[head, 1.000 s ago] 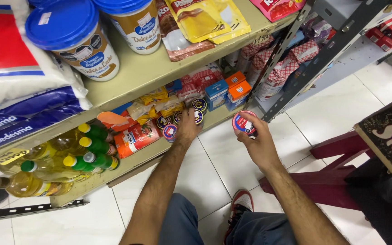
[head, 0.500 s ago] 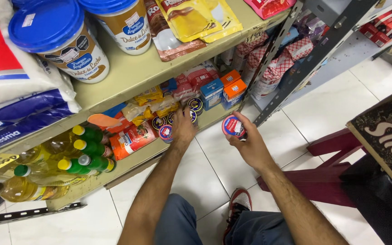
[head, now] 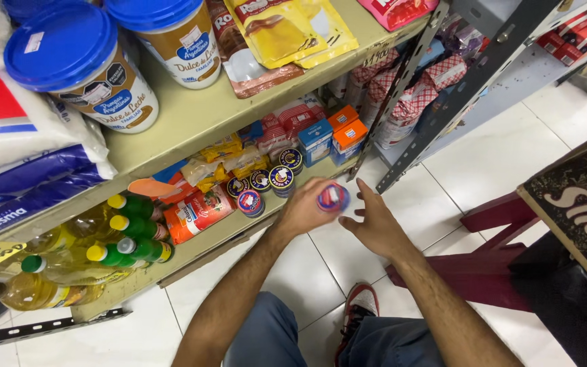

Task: The person takes several cans from a cardboard box and places them onto a grocery store shelf next to other canned items and food packages.

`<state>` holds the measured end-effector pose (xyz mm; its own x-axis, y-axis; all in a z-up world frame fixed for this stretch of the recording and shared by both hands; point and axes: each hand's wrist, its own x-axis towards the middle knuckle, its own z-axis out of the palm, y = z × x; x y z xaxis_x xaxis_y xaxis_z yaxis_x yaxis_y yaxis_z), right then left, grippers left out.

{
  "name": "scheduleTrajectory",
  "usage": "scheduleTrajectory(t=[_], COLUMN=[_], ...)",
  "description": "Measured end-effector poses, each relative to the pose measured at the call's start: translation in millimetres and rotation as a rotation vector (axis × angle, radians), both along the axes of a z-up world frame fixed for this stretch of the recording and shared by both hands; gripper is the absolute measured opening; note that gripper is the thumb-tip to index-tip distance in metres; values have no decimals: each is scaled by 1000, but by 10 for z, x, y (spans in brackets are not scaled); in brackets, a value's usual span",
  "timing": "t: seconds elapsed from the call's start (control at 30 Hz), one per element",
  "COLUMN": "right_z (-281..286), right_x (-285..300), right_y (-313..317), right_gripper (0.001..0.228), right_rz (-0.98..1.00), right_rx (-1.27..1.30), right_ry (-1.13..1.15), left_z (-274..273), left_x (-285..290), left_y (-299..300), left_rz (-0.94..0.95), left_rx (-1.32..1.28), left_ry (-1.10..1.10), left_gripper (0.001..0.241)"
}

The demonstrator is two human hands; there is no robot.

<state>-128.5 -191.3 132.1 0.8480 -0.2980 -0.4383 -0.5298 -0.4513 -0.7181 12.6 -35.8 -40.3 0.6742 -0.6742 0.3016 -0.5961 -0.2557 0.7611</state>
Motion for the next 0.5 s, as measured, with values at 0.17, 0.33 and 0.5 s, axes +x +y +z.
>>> scheduleTrajectory(t=[0.17, 0.33, 0.5], right_z=[55, -67, 76], right_x=[-65, -84, -69], right_y=[-58, -119, -67], right_gripper=[80, 70, 68], right_rz=[36, 65, 126], right_rx=[-46, 6, 29], right_ry=[-12, -72, -40], left_z=[-673, -977, -1134], left_x=[657, 856, 816], left_y=[-247, -475, -481], left_rz=[105, 102, 190], left_rx=[428, 852, 793], left_ry=[-275, -456, -614], left_gripper=[72, 64, 34])
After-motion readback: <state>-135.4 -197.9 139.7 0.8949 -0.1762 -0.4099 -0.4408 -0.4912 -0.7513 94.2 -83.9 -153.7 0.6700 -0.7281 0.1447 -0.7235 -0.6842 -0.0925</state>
